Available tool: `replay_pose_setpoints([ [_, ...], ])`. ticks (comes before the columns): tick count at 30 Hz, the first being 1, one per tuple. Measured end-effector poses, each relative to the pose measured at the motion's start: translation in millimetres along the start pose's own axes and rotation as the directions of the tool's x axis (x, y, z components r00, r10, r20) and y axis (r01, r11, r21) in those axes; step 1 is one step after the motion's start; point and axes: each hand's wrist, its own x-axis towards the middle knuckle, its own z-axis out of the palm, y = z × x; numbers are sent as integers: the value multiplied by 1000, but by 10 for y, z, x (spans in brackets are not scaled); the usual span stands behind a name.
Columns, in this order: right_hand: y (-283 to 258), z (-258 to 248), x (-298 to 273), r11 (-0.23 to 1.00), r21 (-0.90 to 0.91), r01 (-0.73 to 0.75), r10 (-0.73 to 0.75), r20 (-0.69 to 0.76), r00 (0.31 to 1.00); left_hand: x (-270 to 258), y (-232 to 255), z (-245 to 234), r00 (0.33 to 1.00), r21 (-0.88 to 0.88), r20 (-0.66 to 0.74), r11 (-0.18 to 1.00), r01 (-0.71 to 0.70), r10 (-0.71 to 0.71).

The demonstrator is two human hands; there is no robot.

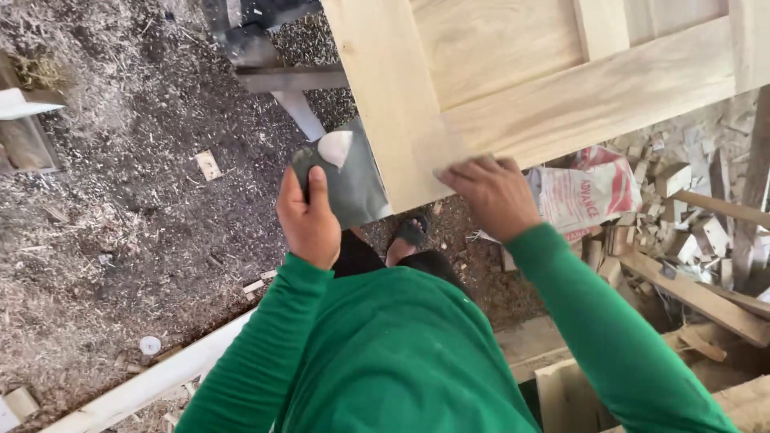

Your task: The person prepares a wooden door panel by holding sandpaper in one hand and applying putty to the panel with the other, occasionally scraping excess putty from the sandpaper. The person then taps the sandpaper against a polybag before placing it down.

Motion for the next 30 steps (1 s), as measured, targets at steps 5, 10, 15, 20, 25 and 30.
replay_pose_setpoints([
  [5, 197, 195, 535, 997, -48, 64, -64, -14, 998, 46, 94, -124, 1000, -60, 5, 998, 0, 0],
  [10, 123, 386, 246, 999, -12, 37, -36, 22, 999, 64, -12, -247, 995, -103, -5, 990, 94, -95],
  [15, -84, 126, -292, 999, -20, 29, -25, 181, 983, 98, -85, -312, 997, -193, -34, 979, 67, -75],
  [20, 305, 46, 239, 998, 64, -22, 8, 213, 977, 58, -133, -369, 998, -127, -23, 991, 51, -54],
  [25, 337, 29, 992, 1000, 6, 21, -22, 145, 989, -9, -137, -412, 991, -158, -35, 980, 123, -130],
  [30, 223, 131, 508, 1000, -21, 14, -8, 265, 964, -27, -113, -407, 994, -198, -36, 975, 99, -108],
])
